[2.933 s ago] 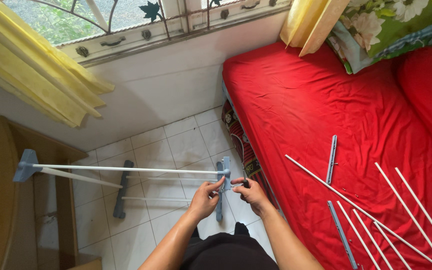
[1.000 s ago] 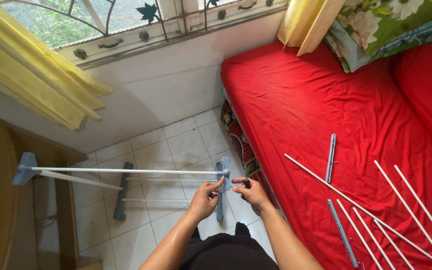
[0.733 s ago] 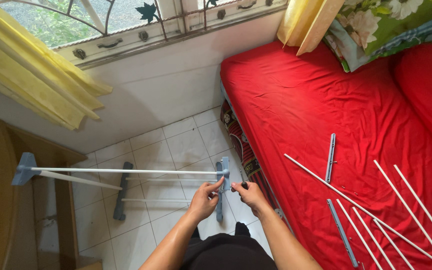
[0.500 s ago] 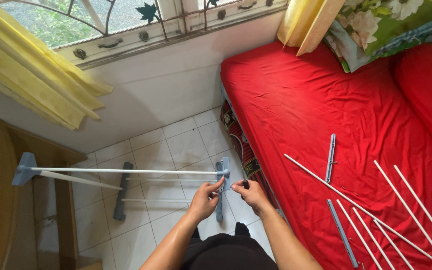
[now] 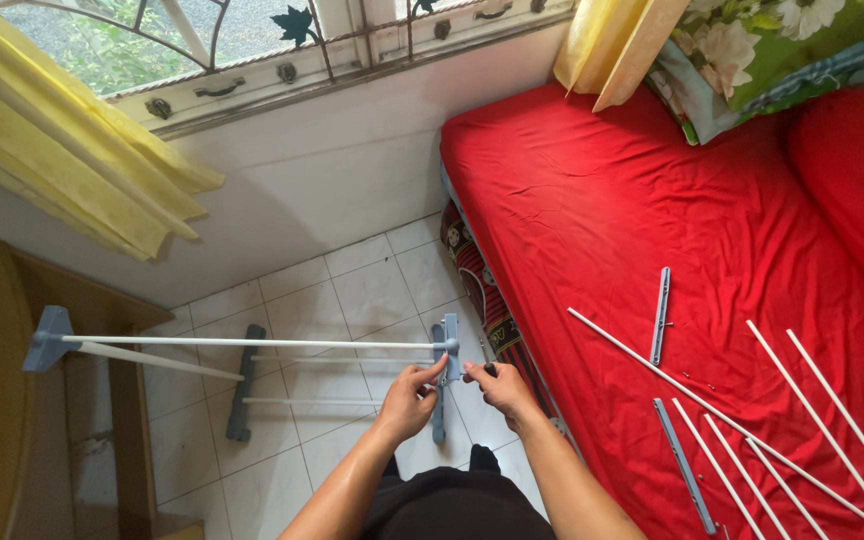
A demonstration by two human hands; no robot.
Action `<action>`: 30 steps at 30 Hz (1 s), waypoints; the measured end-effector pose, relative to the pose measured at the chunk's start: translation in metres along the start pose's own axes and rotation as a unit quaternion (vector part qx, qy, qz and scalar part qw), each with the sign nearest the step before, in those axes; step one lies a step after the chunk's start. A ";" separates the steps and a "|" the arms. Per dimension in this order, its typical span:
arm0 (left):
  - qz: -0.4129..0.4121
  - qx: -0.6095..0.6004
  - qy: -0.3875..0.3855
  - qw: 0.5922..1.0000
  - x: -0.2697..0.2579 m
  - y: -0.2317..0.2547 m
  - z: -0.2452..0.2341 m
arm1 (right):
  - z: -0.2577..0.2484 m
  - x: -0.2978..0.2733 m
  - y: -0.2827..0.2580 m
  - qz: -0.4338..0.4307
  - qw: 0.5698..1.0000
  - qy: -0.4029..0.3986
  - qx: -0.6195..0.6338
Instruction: The person assembles a clothes drying rack by inserting white poles into gray plastic joints and tightening them with a screwdriver. The person repeatedly picks up poles and joints from the bed, aligns them, and secures the connections.
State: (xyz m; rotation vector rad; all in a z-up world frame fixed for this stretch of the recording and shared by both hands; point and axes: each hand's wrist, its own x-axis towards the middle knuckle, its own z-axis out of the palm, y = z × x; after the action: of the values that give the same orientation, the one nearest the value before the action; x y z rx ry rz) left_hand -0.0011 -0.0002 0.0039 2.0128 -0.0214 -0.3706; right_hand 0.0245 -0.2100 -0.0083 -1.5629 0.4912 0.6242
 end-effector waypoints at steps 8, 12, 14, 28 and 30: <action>0.010 -0.001 0.005 1.000 -0.001 0.000 0.001 | -0.004 0.002 0.005 -0.049 0.999 -0.009 0.008; 0.002 -0.003 0.002 1.000 -0.001 0.002 0.001 | -0.006 0.000 0.003 -0.069 0.997 -0.022 0.025; 0.002 0.000 -0.001 1.000 -0.001 0.002 0.000 | -0.006 0.000 0.002 -0.064 0.997 -0.023 0.033; 0.048 0.034 0.051 0.997 0.002 0.010 -0.002 | -0.007 -0.007 0.006 -0.111 0.994 0.022 0.014; 0.062 0.047 0.078 0.994 0.002 0.018 -0.003 | -0.009 -0.008 0.011 -0.105 0.993 0.044 0.014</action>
State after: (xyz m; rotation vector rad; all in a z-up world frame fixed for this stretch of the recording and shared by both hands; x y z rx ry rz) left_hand 0.0048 -0.0058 0.0201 2.1168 -0.0662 -0.1348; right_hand 0.0123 -0.2204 -0.0117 -1.5954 0.3919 0.3876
